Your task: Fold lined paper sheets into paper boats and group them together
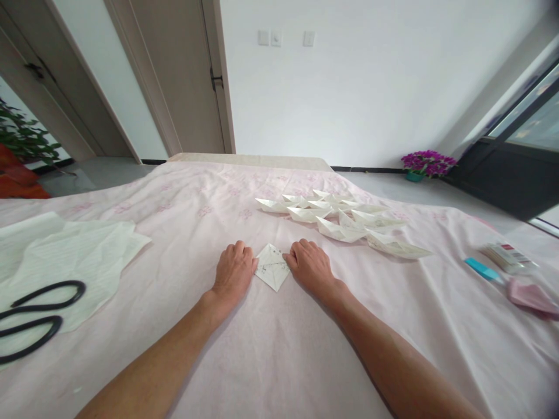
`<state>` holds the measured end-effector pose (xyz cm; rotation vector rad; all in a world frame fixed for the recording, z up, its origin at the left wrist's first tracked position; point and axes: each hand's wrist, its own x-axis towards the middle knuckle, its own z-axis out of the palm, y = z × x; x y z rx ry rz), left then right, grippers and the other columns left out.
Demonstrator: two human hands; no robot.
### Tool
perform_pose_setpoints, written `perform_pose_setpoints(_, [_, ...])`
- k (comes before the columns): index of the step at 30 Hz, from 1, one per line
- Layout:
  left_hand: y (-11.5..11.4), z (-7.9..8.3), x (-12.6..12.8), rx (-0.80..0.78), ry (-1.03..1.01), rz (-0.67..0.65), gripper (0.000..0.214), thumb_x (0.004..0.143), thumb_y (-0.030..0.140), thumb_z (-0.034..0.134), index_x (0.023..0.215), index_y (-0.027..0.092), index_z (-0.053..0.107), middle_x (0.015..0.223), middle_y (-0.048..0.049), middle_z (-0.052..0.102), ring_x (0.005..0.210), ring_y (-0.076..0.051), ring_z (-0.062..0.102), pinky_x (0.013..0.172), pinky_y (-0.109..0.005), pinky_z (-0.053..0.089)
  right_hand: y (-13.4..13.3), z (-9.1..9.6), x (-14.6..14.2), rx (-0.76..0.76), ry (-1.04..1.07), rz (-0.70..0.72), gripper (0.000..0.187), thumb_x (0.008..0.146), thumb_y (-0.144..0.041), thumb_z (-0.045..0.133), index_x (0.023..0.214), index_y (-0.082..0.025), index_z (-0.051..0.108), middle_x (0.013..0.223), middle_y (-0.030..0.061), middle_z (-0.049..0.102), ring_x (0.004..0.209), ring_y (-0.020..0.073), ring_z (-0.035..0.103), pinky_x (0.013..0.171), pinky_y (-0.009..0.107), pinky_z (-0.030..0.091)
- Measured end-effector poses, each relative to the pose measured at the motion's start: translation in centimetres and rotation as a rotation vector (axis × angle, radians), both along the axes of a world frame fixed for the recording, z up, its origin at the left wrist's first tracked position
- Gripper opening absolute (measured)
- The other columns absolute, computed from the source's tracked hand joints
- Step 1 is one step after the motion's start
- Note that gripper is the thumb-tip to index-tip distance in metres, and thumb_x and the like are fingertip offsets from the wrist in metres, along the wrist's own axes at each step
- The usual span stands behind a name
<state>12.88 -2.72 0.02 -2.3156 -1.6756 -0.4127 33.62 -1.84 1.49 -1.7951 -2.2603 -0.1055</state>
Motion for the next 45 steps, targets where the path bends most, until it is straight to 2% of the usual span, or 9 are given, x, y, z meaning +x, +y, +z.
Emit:
perform_pose_setpoints(7, [-0.2,0.2,0.1,-0.008,-0.102,-0.034,0.005,0.089,0.016,0.056,0.092,0.015,0.06,0.097,-0.0108,0.059,0.088,-0.025,0.057,0.078,-0.04,0.051,0.2,-0.4,0.0,0.001,-0.003,-0.027,0.024,0.095,-0.041,0.051,0.083,-0.021,0.058,0.09,0.0056,0.063,0.082,0.0202,0.055,0.064,0.031,0.03])
perform_pose_setpoints(12, [0.4,-1.1,0.0,0.057,-0.223,-0.354,0.034,0.093,0.005,0.042,0.12,0.018,0.058,0.128,-0.0109,0.058,0.116,-0.02,0.057,0.099,-0.039,0.05,0.1,-0.4,-0.2,-0.02,-0.017,-0.046,0.025,0.097,-0.042,0.048,0.087,-0.021,0.058,0.093,0.0062,0.063,0.086,0.021,0.055,0.068,0.031,0.032])
perform_pose_setpoints(16, [0.7,-1.3,0.1,-0.04,-0.18,-0.554,0.038,0.097,0.01,0.036,0.129,0.017,0.055,0.134,-0.0098,0.06,0.129,-0.018,0.052,0.108,-0.036,0.045,-0.2,-0.2,-0.3,-0.035,-0.031,-0.057,0.025,0.098,-0.041,0.047,0.09,-0.021,0.058,0.095,0.0062,0.062,0.089,0.0212,0.055,0.072,0.031,0.033])
perform_pose_setpoints(22, [-0.4,-0.8,0.2,-0.154,-0.05,-0.495,0.054,0.096,0.038,0.047,0.146,0.02,0.039,0.153,-0.0121,0.039,0.143,-0.024,0.033,0.116,-0.044,0.029,-0.4,-0.1,-0.3,0.011,-0.007,-0.077,0.023,0.096,-0.042,0.05,0.088,-0.021,0.056,0.095,0.006,0.06,0.088,0.0226,0.051,0.075,0.034,0.031])
perform_pose_setpoints(26, [-1.0,-0.7,-0.1,-0.183,-0.001,-0.483,0.06,0.095,0.045,0.048,0.149,0.023,0.032,0.157,-0.0104,0.032,0.145,-0.025,0.029,0.117,-0.043,0.025,-0.3,-0.4,-0.1,0.032,0.005,-0.065,0.019,0.096,-0.039,0.05,0.089,-0.021,0.054,0.095,0.0062,0.058,0.089,0.0233,0.048,0.077,0.035,0.029])
perform_pose_setpoints(31, [-0.5,0.8,0.5,-0.208,0.016,-0.469,0.045,0.1,0.037,0.04,0.141,0.021,0.044,0.15,-0.01,0.044,0.139,-0.023,0.04,0.112,-0.039,0.032,-0.1,-0.8,0.3,0.018,0.017,-0.069,0.018,0.098,-0.036,0.045,0.091,-0.021,0.054,0.096,0.0064,0.058,0.089,0.0235,0.047,0.077,0.035,0.028])
perform_pose_setpoints(35, [0.2,1.9,1.7,-0.237,0.051,-0.405,0.038,0.097,0.035,0.048,0.13,0.017,0.054,0.14,-0.0126,0.055,0.127,-0.026,0.054,0.101,-0.04,0.043,0.0,-0.7,0.4,0.009,-0.005,-0.07,0.019,0.099,-0.035,0.043,0.093,-0.021,0.054,0.098,0.0077,0.059,0.09,0.0242,0.047,0.076,0.035,0.028])
perform_pose_setpoints(41, [1.8,1.2,2.5,-0.219,-0.01,-0.38,0.034,0.095,0.033,0.052,0.124,0.016,0.056,0.132,-0.0143,0.059,0.124,-0.03,0.053,0.101,-0.044,0.042,-0.2,-0.8,0.2,0.024,-0.026,-0.069,0.016,0.099,-0.033,0.045,0.095,-0.021,0.055,0.099,0.0088,0.059,0.093,0.0249,0.047,0.078,0.036,0.029])
perform_pose_setpoints(45, [3.4,1.3,2.3,-0.333,-0.068,-0.452,0.02,0.095,0.02,0.048,0.11,0.019,0.061,0.114,-0.0087,0.065,0.112,-0.022,0.059,0.098,-0.035,0.043,-0.2,-1.0,0.3,0.027,-0.01,-0.066,0.016,0.099,-0.033,0.045,0.095,-0.021,0.055,0.099,0.0082,0.059,0.092,0.0239,0.047,0.077,0.035,0.029])
